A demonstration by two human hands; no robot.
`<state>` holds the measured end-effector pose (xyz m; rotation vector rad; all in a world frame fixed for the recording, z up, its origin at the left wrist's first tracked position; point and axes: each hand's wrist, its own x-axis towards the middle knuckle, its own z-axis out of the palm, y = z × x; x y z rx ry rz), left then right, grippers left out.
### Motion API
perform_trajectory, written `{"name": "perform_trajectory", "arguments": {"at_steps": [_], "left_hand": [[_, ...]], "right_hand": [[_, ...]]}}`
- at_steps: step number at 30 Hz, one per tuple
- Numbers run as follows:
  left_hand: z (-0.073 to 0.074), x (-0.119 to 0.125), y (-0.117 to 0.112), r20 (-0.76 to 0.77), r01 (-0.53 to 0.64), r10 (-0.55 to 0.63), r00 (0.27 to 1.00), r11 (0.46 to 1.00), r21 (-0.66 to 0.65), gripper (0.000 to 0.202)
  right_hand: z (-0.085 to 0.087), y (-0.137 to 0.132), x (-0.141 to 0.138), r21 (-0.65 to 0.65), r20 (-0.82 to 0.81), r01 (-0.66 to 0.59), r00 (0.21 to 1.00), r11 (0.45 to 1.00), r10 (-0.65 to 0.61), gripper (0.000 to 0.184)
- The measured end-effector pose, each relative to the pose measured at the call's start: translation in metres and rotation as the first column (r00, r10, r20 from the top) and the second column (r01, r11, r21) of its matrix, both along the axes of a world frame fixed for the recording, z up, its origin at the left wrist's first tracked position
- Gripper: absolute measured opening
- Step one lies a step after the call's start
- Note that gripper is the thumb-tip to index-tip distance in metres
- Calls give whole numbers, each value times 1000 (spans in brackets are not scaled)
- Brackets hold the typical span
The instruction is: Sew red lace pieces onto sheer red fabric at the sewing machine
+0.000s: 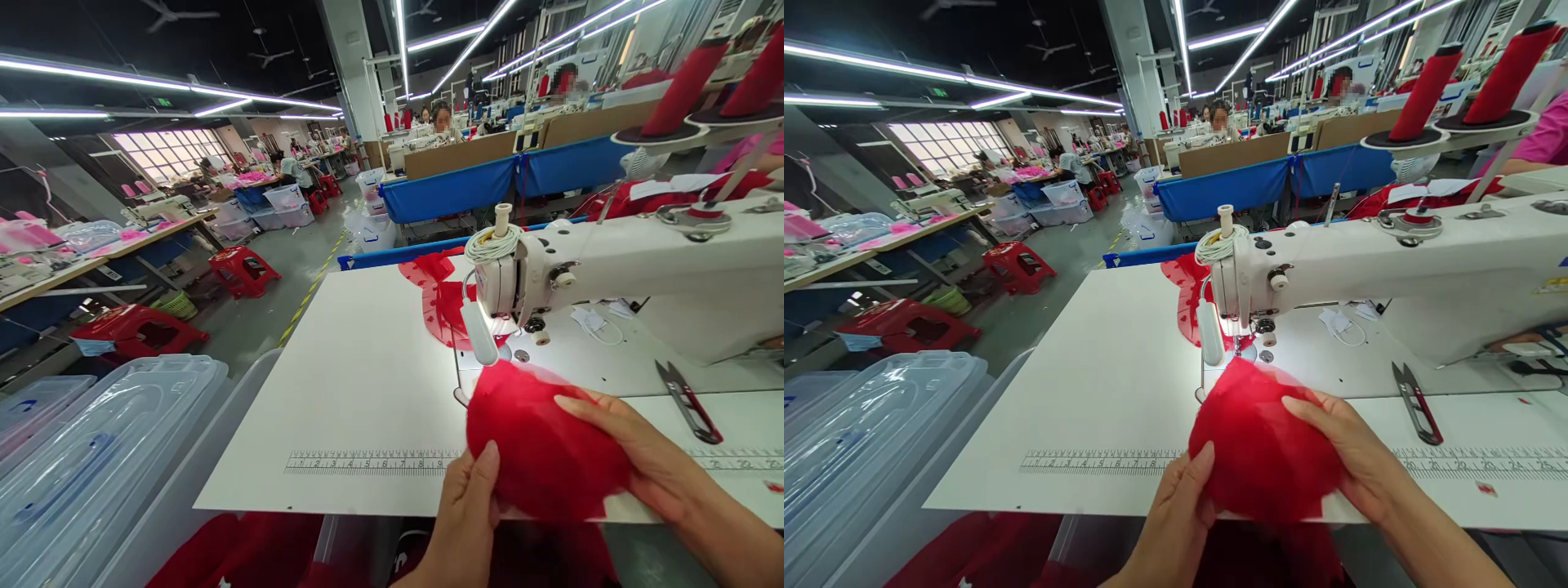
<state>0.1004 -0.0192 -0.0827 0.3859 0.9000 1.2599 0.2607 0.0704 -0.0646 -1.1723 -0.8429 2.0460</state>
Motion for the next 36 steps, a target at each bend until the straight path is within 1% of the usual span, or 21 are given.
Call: {"name": "perform_trajectory", "arguments": {"at_steps": [3, 5, 6, 8, 9, 10, 12, 13, 14, 15, 16, 18, 19, 21, 22, 24, 25, 28, 30, 33, 36], "left_hand": [[-3, 1, 1, 99, 34, -26, 995, 997, -71, 47], [-8, 2, -1, 139, 168, -155, 978, 982, -84, 51], [-10, 2, -2, 121, 232, -223, 967, 970, -71, 54], [-5, -3, -5, -26, 349, -352, 936, 933, -81, 55], [1, -8, -5, -140, 423, -435, 889, 900, -110, 50], [11, -14, -5, -271, 504, -527, 806, 850, -152, 41], [33, -27, 0, -507, 678, -677, 533, 700, -222, 23], [43, -32, 6, -603, 722, -670, 434, 658, -212, 21], [51, -36, 13, -666, 724, -629, 401, 663, -191, 23], [55, -37, 22, -677, 702, -590, 441, 696, -149, 24], [56, -36, 33, -666, 655, -536, 518, 750, -94, 25], [48, -30, 55, -651, 516, -401, 645, 856, -16, 27], [41, -26, 66, -632, 477, -381, 674, 879, -21, 32], [27, -19, 81, -634, 409, -335, 697, 912, -33, 38], [21, -17, 86, -637, 387, -315, 704, 922, -28, 39], [13, -16, 90, -634, 365, -292, 716, 931, -17, 37], [11, -16, 90, -619, 365, -296, 727, 931, -17, 34], [10, -19, 88, -588, 364, -315, 745, 930, -38, 26], [10, -20, 87, -584, 364, -318, 747, 930, -42, 23], [10, -22, 87, -565, 385, -341, 752, 922, -43, 19], [12, -24, 86, -561, 425, -366, 742, 905, -28, 18]], "right_hand": [[-10, 4, 12, 80, 91, 110, 989, 991, -117, 44], [-18, 7, 21, 296, 254, 93, 952, 951, -173, 40], [-22, 8, 25, 437, 363, 54, 903, 898, -231, 39], [-28, 9, 32, 658, 539, -96, 753, 747, -378, 37], [-29, 10, 34, 710, 586, -176, 684, 681, -434, 37], [-30, 10, 36, 736, 611, -237, 637, 635, -470, 36], [-30, 8, 35, 762, 619, -308, 605, 570, -501, 34], [-29, 6, 33, 781, 607, -330, 600, 530, -521, 33], [-28, 4, 30, 808, 583, -350, 596, 474, -552, 32], [-27, 1, 25, 832, 555, -381, 594, 404, -583, 32], [-26, -3, 19, 849, 524, -420, 594, 321, -610, 31], [-24, -10, 6, 843, 484, -517, 614, 145, -624, 31], [-23, -14, -1, 823, 483, -563, 630, 70, -608, 31], [-22, -20, -12, 788, 499, -616, 662, -26, -559, 31], [-22, -22, -15, 784, 508, -620, 678, -41, -531, 30], [-22, -24, -17, 810, 516, -587, 703, 10, -490, 26], [-23, -24, -15, 828, 520, -556, 712, 73, -473, 23], [-24, -16, -2, 839, 542, -439, 719, 321, -434, 21], [-24, -8, 8, 816, 565, -386, 693, 431, -449, 24], [-20, -1, 13, 773, 623, -392, 618, 499, -479, 33], [-16, -4, 2, 711, 696, -455, 565, 536, -444, 48]]}}
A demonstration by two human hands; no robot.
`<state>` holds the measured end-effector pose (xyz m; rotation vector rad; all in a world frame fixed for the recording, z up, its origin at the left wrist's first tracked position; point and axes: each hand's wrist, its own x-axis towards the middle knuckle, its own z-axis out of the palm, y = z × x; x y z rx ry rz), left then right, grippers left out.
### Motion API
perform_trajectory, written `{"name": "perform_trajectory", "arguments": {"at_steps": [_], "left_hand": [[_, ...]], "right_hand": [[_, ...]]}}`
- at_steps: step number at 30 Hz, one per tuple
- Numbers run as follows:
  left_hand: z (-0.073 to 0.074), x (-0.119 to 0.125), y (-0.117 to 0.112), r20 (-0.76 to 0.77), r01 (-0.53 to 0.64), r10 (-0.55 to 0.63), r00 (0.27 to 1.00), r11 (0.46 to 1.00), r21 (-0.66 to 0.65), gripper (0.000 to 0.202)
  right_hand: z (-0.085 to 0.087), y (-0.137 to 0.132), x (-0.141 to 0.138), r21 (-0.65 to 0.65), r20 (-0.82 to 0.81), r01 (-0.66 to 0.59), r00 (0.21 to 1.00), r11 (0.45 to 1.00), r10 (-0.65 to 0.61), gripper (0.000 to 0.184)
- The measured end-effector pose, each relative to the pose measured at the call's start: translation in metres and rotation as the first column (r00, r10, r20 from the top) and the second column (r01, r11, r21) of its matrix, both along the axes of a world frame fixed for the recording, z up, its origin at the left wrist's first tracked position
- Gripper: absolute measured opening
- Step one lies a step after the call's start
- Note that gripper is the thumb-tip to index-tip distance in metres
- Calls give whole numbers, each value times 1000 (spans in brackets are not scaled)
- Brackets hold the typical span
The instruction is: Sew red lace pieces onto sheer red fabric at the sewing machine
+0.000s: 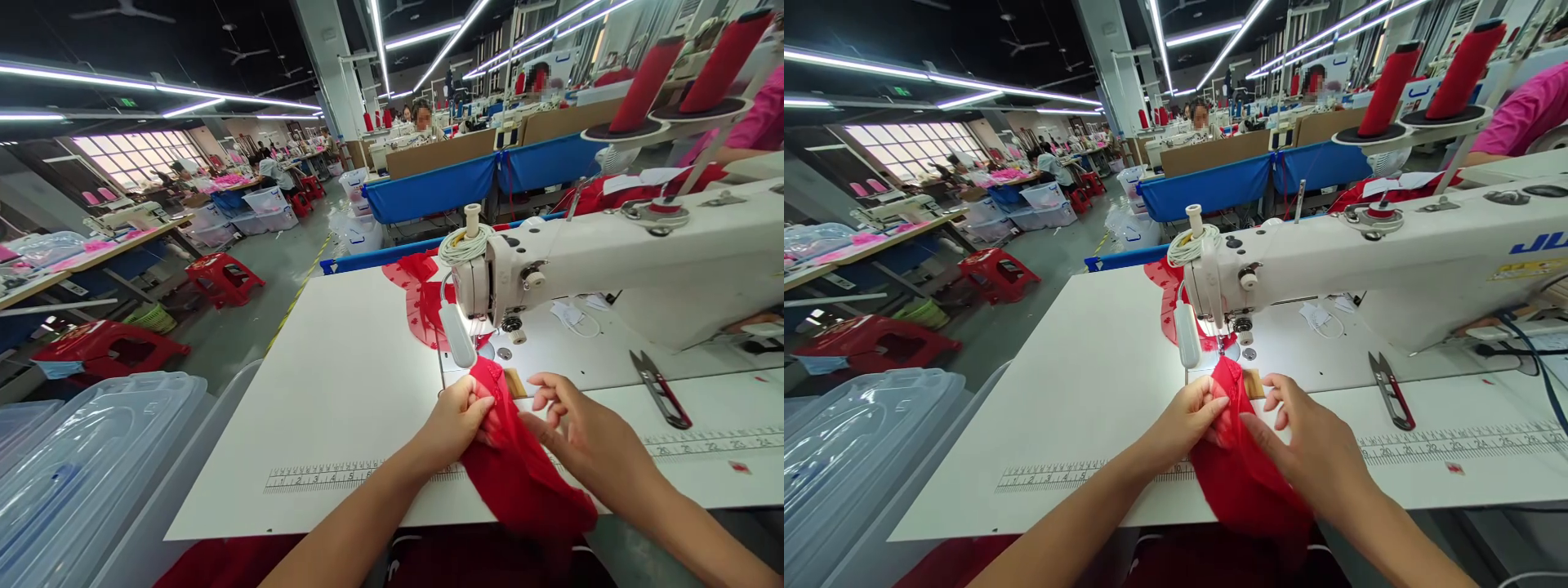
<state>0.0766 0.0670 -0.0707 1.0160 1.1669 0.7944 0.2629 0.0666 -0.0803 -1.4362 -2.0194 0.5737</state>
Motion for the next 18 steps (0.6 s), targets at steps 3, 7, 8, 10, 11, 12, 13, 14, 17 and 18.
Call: {"name": "perform_trajectory", "arguments": {"at_steps": [3, 7, 8, 10, 11, 12, 13, 14, 17, 18], "left_hand": [[3, -2, 0, 5, 38, -38, 999, 999, -6, 17], [2, -7, 2, 66, -5, 9, 998, 998, -60, 7], [1, -8, 4, 83, -25, 31, 996, 997, -69, 6], [0, -11, 7, 129, -36, 47, 991, 996, -85, 9], [-1, -12, 8, 160, -31, 46, 986, 995, -96, 11], [-1, -12, 10, 192, -22, 42, 980, 994, -108, 12], [-1, -13, 11, 220, -10, 36, 975, 993, -118, 14], [0, -12, 12, 241, 1, 30, 970, 992, -127, 15], [2, -11, 13, 258, 10, 26, 966, 991, -136, 15], [2, -11, 13, 256, 9, 26, 966, 991, -136, 15]], "right_hand": [[0, -6, -15, -14, 77, -52, 996, 999, 53, 54], [-5, 2, -9, -103, -20, -113, 994, 988, 111, 37], [-6, 7, -2, -118, -25, -114, 993, 987, 112, 31], [-7, 15, 12, -63, 94, -48, 994, 997, 53, 26], [-7, 18, 17, 27, 195, 23, 980, 999, -27, 28], [-7, 19, 20, 156, 275, 91, 952, 984, -132, 30], [-6, 20, 21, 291, 309, 130, 925, 948, -222, 32], [-5, 19, 19, 390, 305, 130, 916, 912, -261, 33], [-2, 14, 1, 337, 302, -46, 951, 940, -62, 29], [-1, 13, -7, 232, 342, -91, 940, 969, 6, 28]]}}
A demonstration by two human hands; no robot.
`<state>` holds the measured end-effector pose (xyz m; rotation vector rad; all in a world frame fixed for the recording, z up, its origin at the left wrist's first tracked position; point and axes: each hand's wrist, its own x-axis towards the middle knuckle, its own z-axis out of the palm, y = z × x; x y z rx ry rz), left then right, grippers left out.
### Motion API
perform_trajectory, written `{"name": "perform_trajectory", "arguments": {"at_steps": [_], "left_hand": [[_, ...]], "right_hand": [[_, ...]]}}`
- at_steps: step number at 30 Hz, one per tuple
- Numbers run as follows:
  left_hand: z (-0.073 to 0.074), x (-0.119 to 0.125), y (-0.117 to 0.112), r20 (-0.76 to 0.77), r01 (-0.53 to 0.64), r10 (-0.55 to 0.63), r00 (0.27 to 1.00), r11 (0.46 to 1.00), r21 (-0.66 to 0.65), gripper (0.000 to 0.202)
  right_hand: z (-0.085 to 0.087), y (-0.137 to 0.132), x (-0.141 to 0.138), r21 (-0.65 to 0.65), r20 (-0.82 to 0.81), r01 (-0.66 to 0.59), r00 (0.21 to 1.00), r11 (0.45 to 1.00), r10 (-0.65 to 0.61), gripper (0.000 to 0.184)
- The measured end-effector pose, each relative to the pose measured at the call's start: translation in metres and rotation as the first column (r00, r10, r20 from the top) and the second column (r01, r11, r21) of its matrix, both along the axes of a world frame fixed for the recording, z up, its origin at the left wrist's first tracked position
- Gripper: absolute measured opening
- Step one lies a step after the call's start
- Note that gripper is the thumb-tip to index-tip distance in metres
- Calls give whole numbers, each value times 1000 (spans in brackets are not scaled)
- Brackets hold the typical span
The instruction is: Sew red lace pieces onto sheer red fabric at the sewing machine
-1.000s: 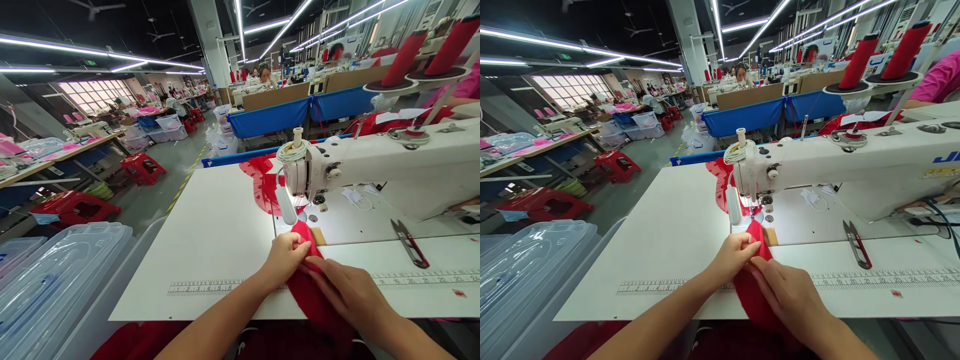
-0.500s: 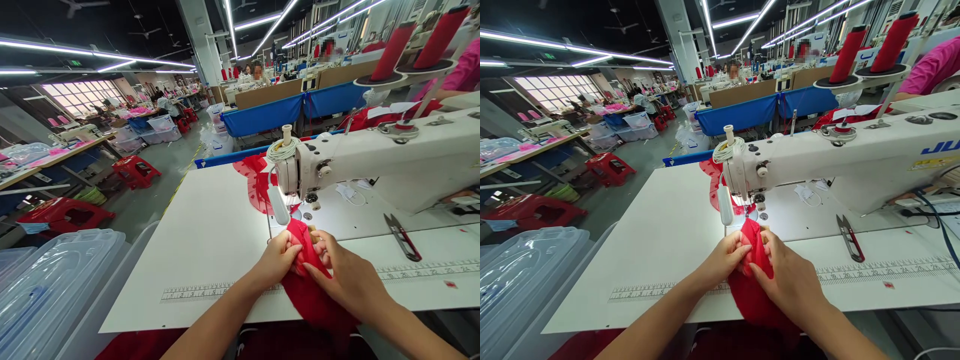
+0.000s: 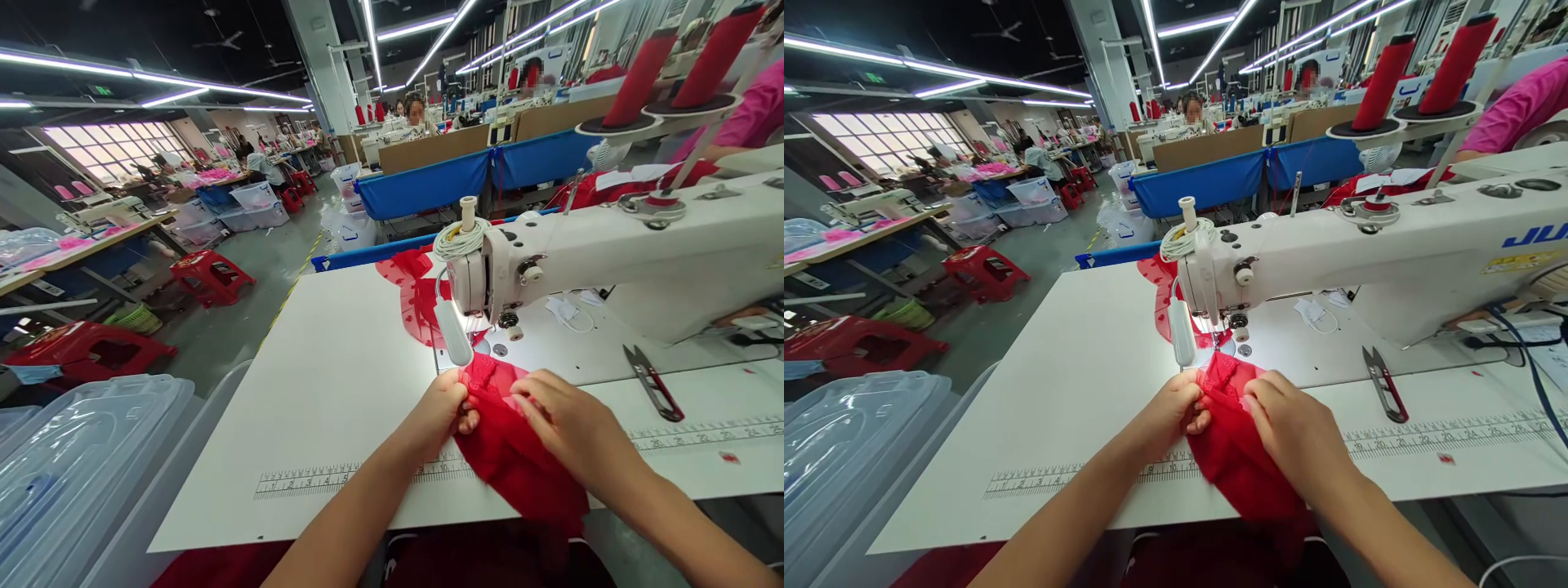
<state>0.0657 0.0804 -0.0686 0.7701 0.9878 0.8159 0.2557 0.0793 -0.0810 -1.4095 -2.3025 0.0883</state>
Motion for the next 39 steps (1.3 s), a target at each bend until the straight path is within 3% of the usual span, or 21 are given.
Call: {"name": "perform_trajectory", "arguments": {"at_steps": [2, 4, 9, 14, 19, 22, 25, 28, 31, 34, 36, 39], "left_hand": [[1, 0, 0, -8, -1, 1, 1000, 1000, 2, 14], [0, 0, -1, -18, -5, 5, 1000, 1000, 8, 13], [0, 0, -2, -44, -15, 16, 999, 999, 29, 11], [2, -2, -2, -64, -35, 35, 997, 999, -11, 15], [2, -4, 0, -82, -40, 34, 996, 997, -63, 40], [1, -4, 1, -99, -47, 39, 994, 996, -73, 44], [3, -3, 0, -116, -37, 29, 993, 997, -74, 49], [7, -1, -2, -174, -18, 7, 985, 998, -60, 50], [10, 5, -3, -237, 3, -10, 971, 999, -33, 43], [9, 10, -6, -289, 35, -33, 957, 999, 3, 30], [8, 10, -8, -326, 47, -36, 945, 999, 27, 26], [5, 2, -8, -389, -25, 62, 919, 995, 101, 23]], "right_hand": [[3, 1, -16, -181, 133, 53, 991, 982, -29, 26], [6, 4, -28, -243, 221, 145, 971, 959, -91, 21], [13, 8, -35, -338, 131, 125, 988, 933, -85, 12], [3, -8, -25, -238, 38, 150, 989, 960, -145, 19], [-11, -34, -21, -43, -150, 149, 977, 988, -154, 21], [-15, -43, -16, -55, -198, 142, 969, 988, -150, 20], [-18, -46, -5, -141, -129, 106, 984, 984, -125, 19], [-11, -42, 2, -68, -45, 80, 996, 994, -83, 17], [7, -28, -3, 53, -217, -29, 975, 998, 40, 16], [17, -6, -16, 33, -432, -272, 864, 962, 259, 21], [12, 8, -23, -75, -468, -342, 841, 937, 270, 23], [-4, 25, -24, -152, -442, -353, 860, 923, 256, 25]]}}
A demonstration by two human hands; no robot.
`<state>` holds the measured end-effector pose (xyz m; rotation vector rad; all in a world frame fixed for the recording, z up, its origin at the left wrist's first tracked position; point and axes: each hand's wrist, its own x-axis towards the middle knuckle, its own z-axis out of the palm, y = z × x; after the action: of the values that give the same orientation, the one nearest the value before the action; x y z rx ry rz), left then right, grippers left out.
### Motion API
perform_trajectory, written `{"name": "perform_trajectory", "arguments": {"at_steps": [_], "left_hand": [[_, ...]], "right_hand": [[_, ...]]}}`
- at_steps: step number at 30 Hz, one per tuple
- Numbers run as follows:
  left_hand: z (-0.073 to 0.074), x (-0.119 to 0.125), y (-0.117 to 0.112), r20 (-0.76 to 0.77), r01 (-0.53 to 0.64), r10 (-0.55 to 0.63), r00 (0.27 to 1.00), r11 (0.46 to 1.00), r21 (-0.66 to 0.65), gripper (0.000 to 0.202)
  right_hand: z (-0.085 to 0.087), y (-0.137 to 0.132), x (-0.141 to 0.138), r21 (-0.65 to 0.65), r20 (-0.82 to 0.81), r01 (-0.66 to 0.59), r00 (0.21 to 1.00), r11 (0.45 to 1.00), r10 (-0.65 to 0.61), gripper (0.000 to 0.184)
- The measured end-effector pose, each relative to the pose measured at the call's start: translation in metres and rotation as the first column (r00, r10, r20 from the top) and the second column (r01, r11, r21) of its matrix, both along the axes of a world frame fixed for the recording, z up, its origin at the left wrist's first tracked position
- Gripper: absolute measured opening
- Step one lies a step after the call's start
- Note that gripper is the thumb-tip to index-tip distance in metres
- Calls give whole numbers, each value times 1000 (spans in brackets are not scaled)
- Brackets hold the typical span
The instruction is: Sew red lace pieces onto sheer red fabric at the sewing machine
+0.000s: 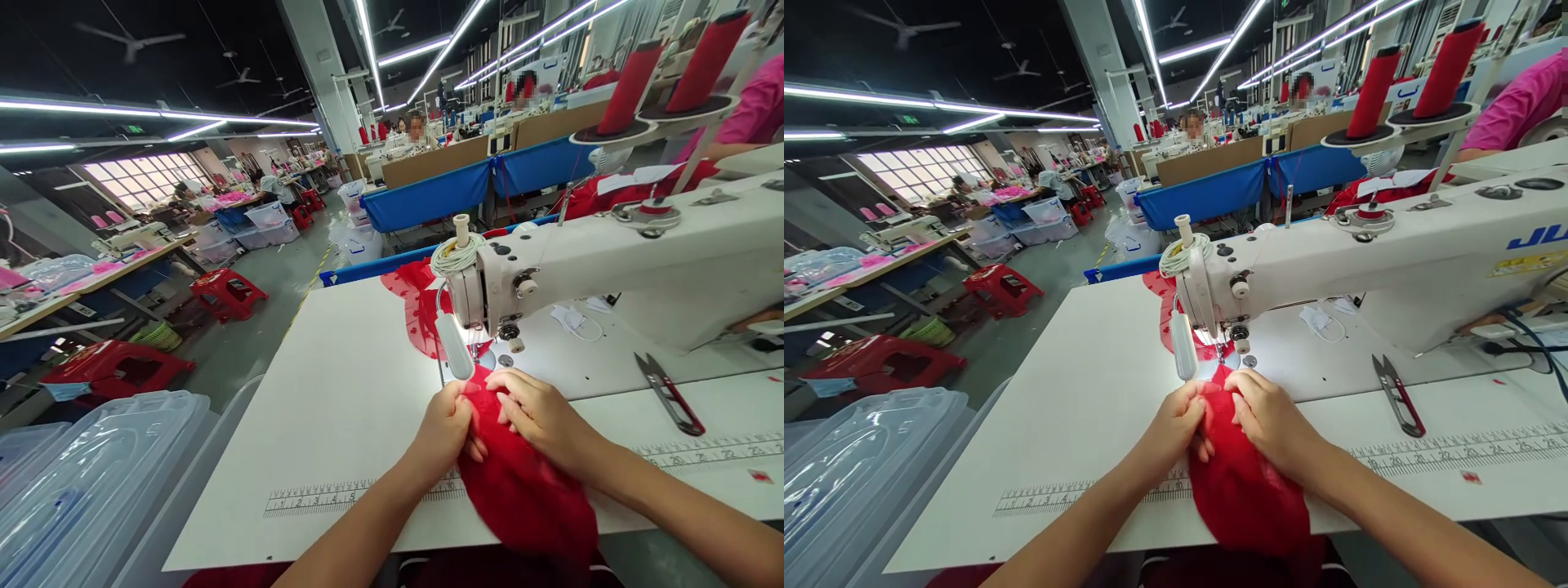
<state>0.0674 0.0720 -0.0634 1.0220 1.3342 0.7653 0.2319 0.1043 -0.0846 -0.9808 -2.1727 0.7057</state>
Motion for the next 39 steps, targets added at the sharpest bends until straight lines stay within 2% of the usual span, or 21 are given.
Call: {"name": "perform_trajectory", "arguments": {"at_steps": [4, 7, 10, 13, 16, 19, 20, 22, 24, 25, 26, 28, 32, 34, 36, 39], "left_hand": [[-1, -18, 7, -50, -78, 83, 995, 992, 103, 8], [0, -23, 17, 34, -75, 71, 997, 989, 130, 4], [0, -20, 27, 64, -35, 29, 998, 994, 100, 7], [-1, -16, 34, -14, -59, 62, 998, 983, 176, 6], [0, -17, 37, -136, -73, 118, 984, 952, 297, 13], [3, -18, 33, -312, -51, 190, 931, 913, 404, 13], [3, -16, 30, -402, 10, 198, 894, 888, 460, 12], [4, -13, 24, -603, 283, 124, 788, 797, 534, 16], [3, -11, 19, -776, 570, 3, 631, 678, 465, 24], [0, -11, 18, -826, 652, -50, 561, 641, 404, 26], [-3, -12, 18, -859, 690, -69, 508, 630, 357, 28], [-11, -15, 18, -897, 712, -32, 441, 621, 328, 30], [-27, -24, 17, -912, 781, 115, 393, 483, 397, 44], [-32, -26, 16, -910, 801, 166, 380, 432, 414, 49], [-34, -27, 15, -912, 808, 183, 368, 422, 411, 50], [-34, -27, 15, -920, 798, 165, 356, 459, 391, 48]], "right_hand": [[-14, 10, 7, 185, 142, -89, 988, 979, 63, 37], [-12, 12, 13, 221, 323, -168, 942, 961, 91, 44], [-9, 15, 17, 242, 421, -195, 904, 951, 79, 48], [-11, 18, 20, 319, 415, -219, 907, 922, 71, 51], [-16, 21, 22, 369, 417, -223, 907, 902, 54, 54], [-18, 21, 21, 363, 421, -213, 906, 907, 44, 55], [-18, 21, 21, 361, 414, -213, 909, 908, 49, 54], [-16, 21, 20, 348, 392, -213, 918, 913, 65, 52], [-16, 22, 20, 331, 365, -208, 928, 920, 78, 49], [-16, 22, 20, 323, 357, -207, 930, 923, 84, 49], [-16, 22, 20, 321, 352, -206, 932, 924, 86, 48], [-18, 23, 21, 332, 355, -213, 931, 919, 88, 49], [-24, 24, 22, 340, 344, -184, 937, 922, 61, 52], [-25, 24, 21, 327, 330, -166, 942, 930, 52, 51], [-25, 24, 21, 327, 326, -168, 944, 930, 56, 49], [-24, 24, 20, 353, 311, -148, 950, 924, 33, 48]]}}
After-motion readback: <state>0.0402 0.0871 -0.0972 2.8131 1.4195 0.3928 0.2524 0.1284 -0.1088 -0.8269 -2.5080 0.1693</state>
